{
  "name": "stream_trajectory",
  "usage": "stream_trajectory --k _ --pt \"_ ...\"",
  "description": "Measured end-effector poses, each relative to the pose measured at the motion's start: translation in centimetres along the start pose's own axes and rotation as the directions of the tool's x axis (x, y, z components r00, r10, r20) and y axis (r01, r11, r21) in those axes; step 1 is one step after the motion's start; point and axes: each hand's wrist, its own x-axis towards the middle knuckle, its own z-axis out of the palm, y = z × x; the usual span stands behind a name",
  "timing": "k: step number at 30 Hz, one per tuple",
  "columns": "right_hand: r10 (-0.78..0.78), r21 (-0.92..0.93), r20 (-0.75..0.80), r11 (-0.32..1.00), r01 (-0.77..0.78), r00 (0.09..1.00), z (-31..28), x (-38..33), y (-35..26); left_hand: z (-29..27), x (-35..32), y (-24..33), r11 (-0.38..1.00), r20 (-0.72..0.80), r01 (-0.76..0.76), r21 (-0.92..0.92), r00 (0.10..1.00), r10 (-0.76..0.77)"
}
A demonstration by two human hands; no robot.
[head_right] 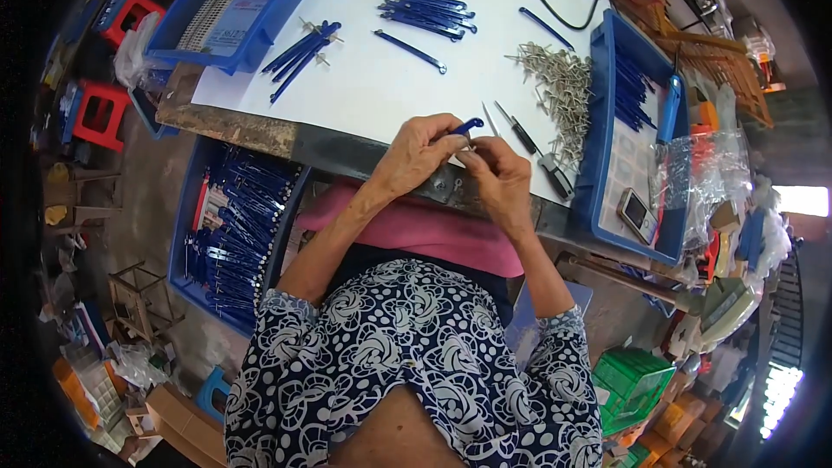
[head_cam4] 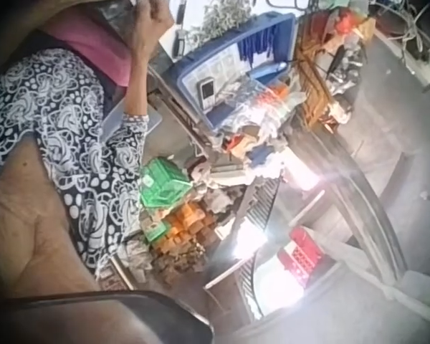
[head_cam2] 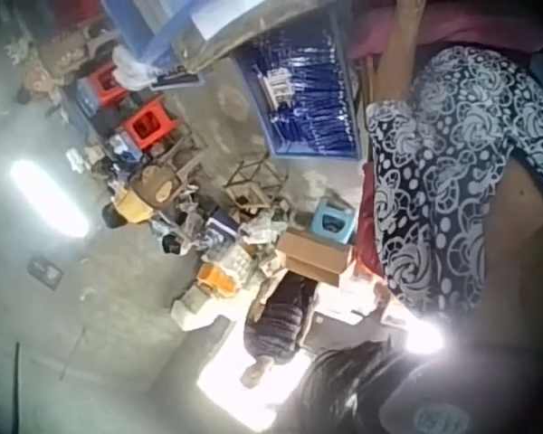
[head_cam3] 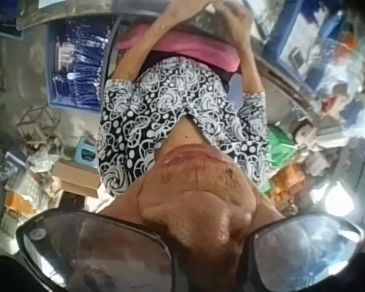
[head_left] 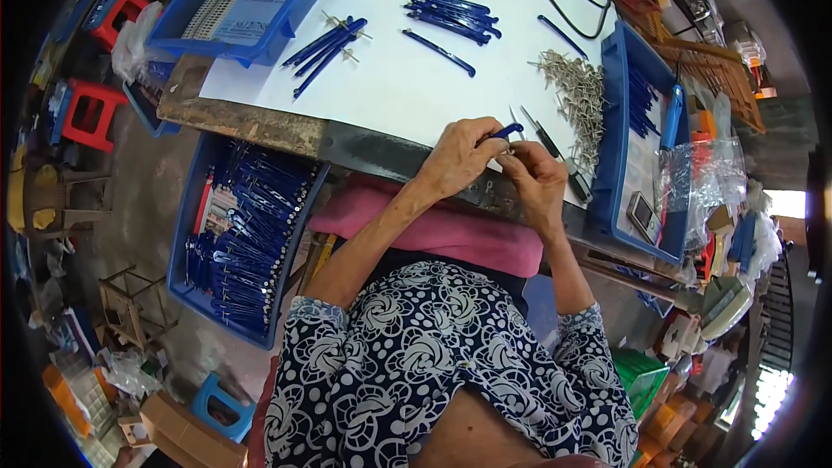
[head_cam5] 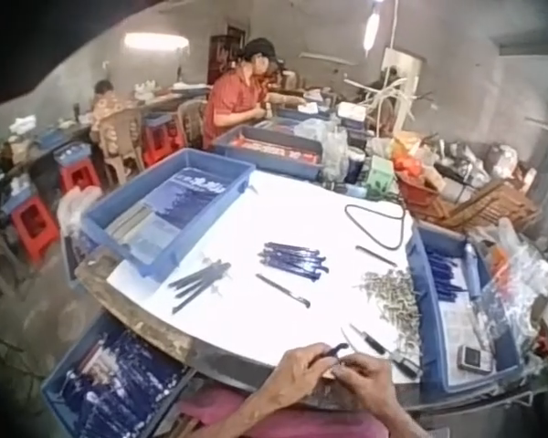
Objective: Assembling small metal components onto blue plastic pen clips at a manual workstation.
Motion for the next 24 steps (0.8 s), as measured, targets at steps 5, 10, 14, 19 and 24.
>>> stream_trajectory --k 5,10,14,19,24 --pt "0.068 0.062 0.189 0.995 -0.081 0.980 -0.8 0.7 -1.1 -0.6 0.2 -0.3 0.997 -0.003 -0.035 0.062 0.999 0.035" --pt "0.135 0.423 0.438 0.842 -0.336 0.889 -1.9 1.7 0.0 -0.8 0.3 -0.4 0.999 0.038 -0.029 0.022 0.999 0.028" --pt "0.133 0.317 0.225 0.927 -0.201 0.965 -0.6 1.0 0.0 -0.6 0.2 -0.2 1.000 -0.007 0.007 0.003 1.000 -0.007" --pt "-0.023 0.041 0.020 0.999 0.022 1.000 0.1 0.6 -0.5 -0.6 0.2 -0.4 0.999 -0.030 0.012 0.033 0.999 -0.011" --pt "0.107 0.385 0.335 0.891 -0.240 0.936 -1.2 1.2 0.3 -0.5 0.0 0.0 1.000 -0.018 0.001 -0.009 1.000 -0.001"
